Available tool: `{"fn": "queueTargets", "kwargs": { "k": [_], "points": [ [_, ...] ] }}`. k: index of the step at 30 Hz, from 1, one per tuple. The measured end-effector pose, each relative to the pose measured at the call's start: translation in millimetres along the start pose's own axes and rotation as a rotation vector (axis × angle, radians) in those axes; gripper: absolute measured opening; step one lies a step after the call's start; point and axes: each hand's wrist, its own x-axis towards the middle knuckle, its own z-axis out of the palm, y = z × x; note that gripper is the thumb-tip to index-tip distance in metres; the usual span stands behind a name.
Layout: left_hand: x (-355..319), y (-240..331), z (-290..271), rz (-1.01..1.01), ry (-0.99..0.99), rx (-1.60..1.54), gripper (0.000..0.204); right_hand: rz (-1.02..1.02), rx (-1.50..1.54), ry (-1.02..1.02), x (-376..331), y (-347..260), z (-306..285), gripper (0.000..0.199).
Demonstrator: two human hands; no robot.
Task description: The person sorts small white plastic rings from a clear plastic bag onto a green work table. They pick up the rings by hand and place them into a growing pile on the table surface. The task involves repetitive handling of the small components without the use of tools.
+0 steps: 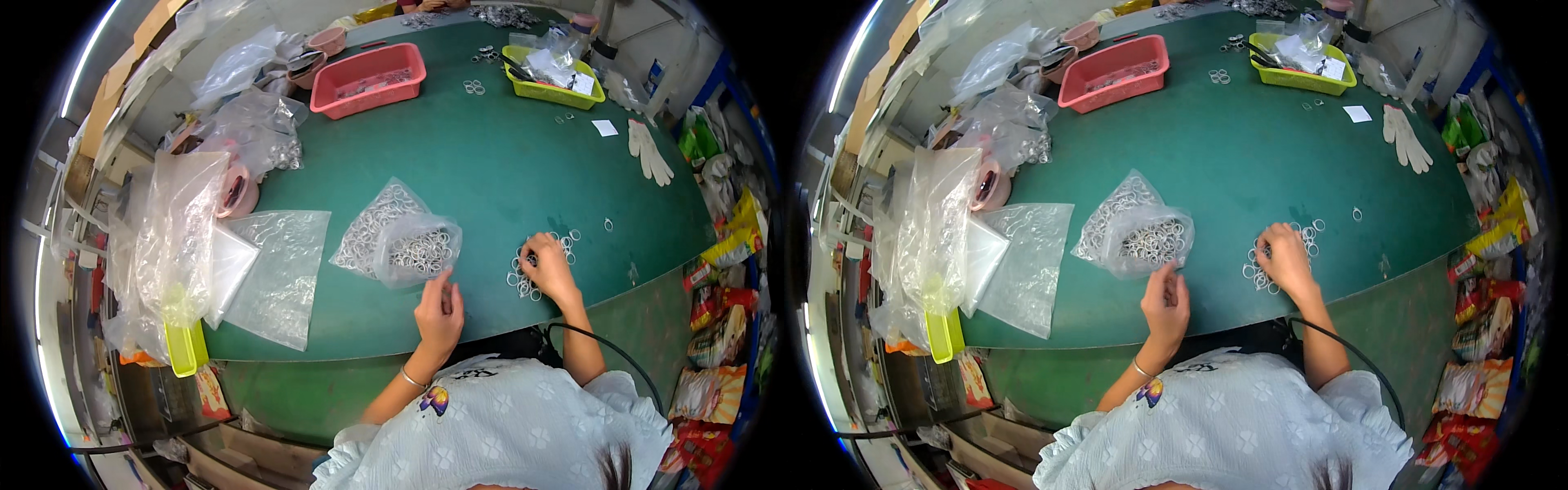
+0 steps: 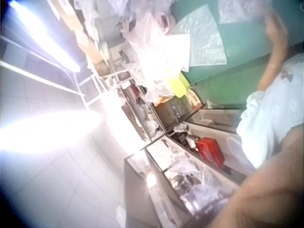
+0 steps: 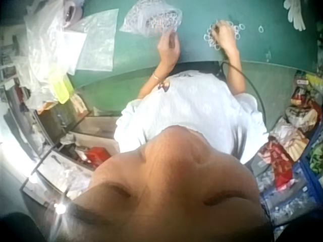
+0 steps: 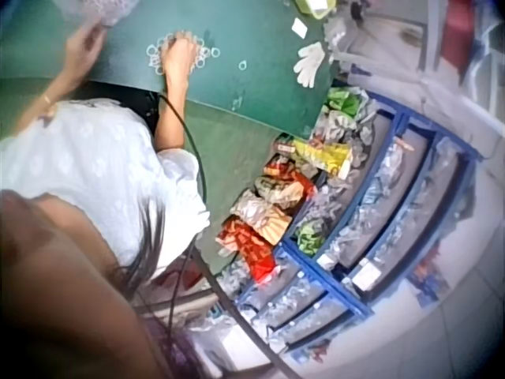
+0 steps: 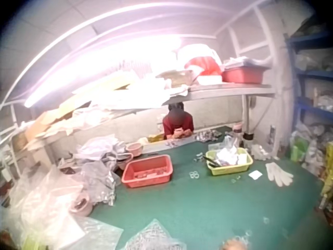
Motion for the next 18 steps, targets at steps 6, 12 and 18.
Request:
{"fn": "queueTargets", "kwargs": {
  "k": [6, 12, 18],
  "points": [
    [-29, -17, -19, -0.069, -0.189, 0.074, 0.032, 0.279, 0.307, 0.103, 5, 2, -19, 0.012],
    [-39, -27, -22, -0.158, -0.125, 0.058, 0.030, 0.069, 0.152, 0.064, 9, 9, 0, 0.013],
    [-38, -29, -17, -0.072, -0.099, 0.151, 0.025, 0.085, -0.153, 0.019, 17, -4, 7, 0.012]
  ]
}}
